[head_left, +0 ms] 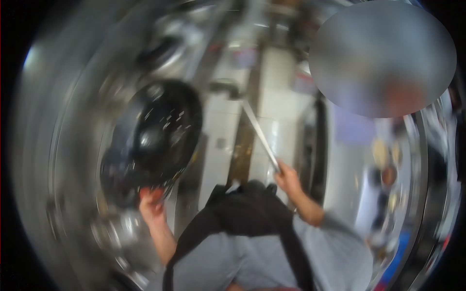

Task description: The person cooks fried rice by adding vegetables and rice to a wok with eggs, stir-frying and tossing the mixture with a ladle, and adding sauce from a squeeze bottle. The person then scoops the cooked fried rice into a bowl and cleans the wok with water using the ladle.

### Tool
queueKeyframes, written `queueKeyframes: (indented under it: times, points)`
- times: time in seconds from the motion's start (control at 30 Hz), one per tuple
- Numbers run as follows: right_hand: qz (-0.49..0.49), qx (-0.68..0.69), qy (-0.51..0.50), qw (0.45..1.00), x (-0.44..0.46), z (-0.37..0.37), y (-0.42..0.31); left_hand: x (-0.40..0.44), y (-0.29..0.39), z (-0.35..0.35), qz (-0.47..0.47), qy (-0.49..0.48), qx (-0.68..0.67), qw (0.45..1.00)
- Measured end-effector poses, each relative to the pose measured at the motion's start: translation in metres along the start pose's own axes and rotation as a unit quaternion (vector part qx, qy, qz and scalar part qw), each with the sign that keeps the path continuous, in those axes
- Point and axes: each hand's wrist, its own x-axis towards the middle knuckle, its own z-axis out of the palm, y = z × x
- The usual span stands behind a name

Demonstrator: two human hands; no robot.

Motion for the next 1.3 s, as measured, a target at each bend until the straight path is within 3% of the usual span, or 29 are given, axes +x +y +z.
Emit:
queueKeyframes:
  times: [0.1,0.17,0.23,0.37,0.47,0.57,0.63,0.7,0.77,0.8,0.83,0.87,0.9,0.93,1.0,1.03,1.07,1.17,1.27,1.3]
  points:
    - [-0.017,-0.039,-0.027,0.999,0.012,-0.005,0.000,-0.009,-0.017,-0.035,0.087,0.009,-0.081,0.993]
    - [-0.052,-0.077,-0.048,0.995,0.025,-0.032,-0.004,-0.033,-0.032,-0.001,0.067,0.130,-0.040,0.988]
    - [-0.004,-0.071,-0.109,0.991,0.040,-0.041,-0.018,-0.043,-0.037,0.003,0.095,0.154,-0.058,0.982]
    - [-0.031,0.014,-0.156,0.987,0.061,-0.040,-0.029,-0.044,-0.042,-0.007,0.138,0.207,-0.129,0.960]
    - [-0.070,0.038,-0.215,0.973,0.093,0.007,-0.056,-0.007,-0.053,-0.051,0.152,0.246,-0.185,0.939]
    - [-0.110,0.114,-0.291,0.944,0.119,0.064,-0.096,0.030,-0.060,-0.068,0.137,0.202,-0.265,0.933]
    - [-0.188,0.102,-0.338,0.916,0.153,0.123,-0.134,0.082,-0.060,-0.097,0.122,0.144,-0.228,0.955]
    - [-0.193,0.134,-0.391,0.890,0.162,0.176,-0.186,0.091,-0.049,-0.069,0.142,0.243,-0.166,0.945]
    - [-0.252,0.137,-0.444,0.849,0.171,0.233,-0.241,0.106,-0.037,-0.076,0.131,0.234,-0.194,0.944]
    - [-0.236,0.079,-0.467,0.849,0.168,0.251,-0.279,0.109,-0.035,-0.084,0.127,0.239,-0.168,0.948]
    - [-0.406,0.007,-0.419,0.812,0.200,0.302,-0.275,0.111,-0.039,-0.088,0.118,0.246,-0.140,0.952]
    - [-0.380,-0.027,-0.442,0.812,0.193,0.321,-0.319,0.118,-0.046,-0.089,0.149,0.272,-0.136,0.941]
    - [-0.455,-0.014,-0.449,0.769,0.192,0.347,-0.352,0.125,-0.053,-0.102,0.110,0.268,-0.107,0.951]
    - [-0.432,-0.089,-0.487,0.754,0.194,0.372,-0.381,0.122,-0.049,-0.095,0.128,0.273,-0.130,0.944]
    - [-0.636,-0.098,-0.409,0.647,0.211,0.453,-0.406,0.115,-0.042,-0.089,0.146,0.286,-0.153,0.935]
    - [-0.632,-0.203,-0.434,0.609,0.208,0.477,-0.434,0.111,-0.043,-0.093,0.116,0.290,-0.117,0.943]
    - [-0.702,-0.213,-0.392,0.555,0.207,0.505,-0.450,0.109,-0.042,-0.099,0.086,0.294,-0.079,0.949]
    - [-0.793,-0.331,-0.320,0.400,0.188,0.577,-0.485,0.104,-0.084,-0.127,0.157,0.375,0.016,0.914]
    - [-0.768,-0.382,-0.350,0.377,0.173,0.604,-0.513,0.024,-0.071,-0.108,0.112,0.395,-0.012,0.912]
    - [-0.727,-0.383,-0.389,0.417,0.175,0.616,-0.517,0.003,-0.084,-0.106,0.117,0.417,-0.001,0.901]
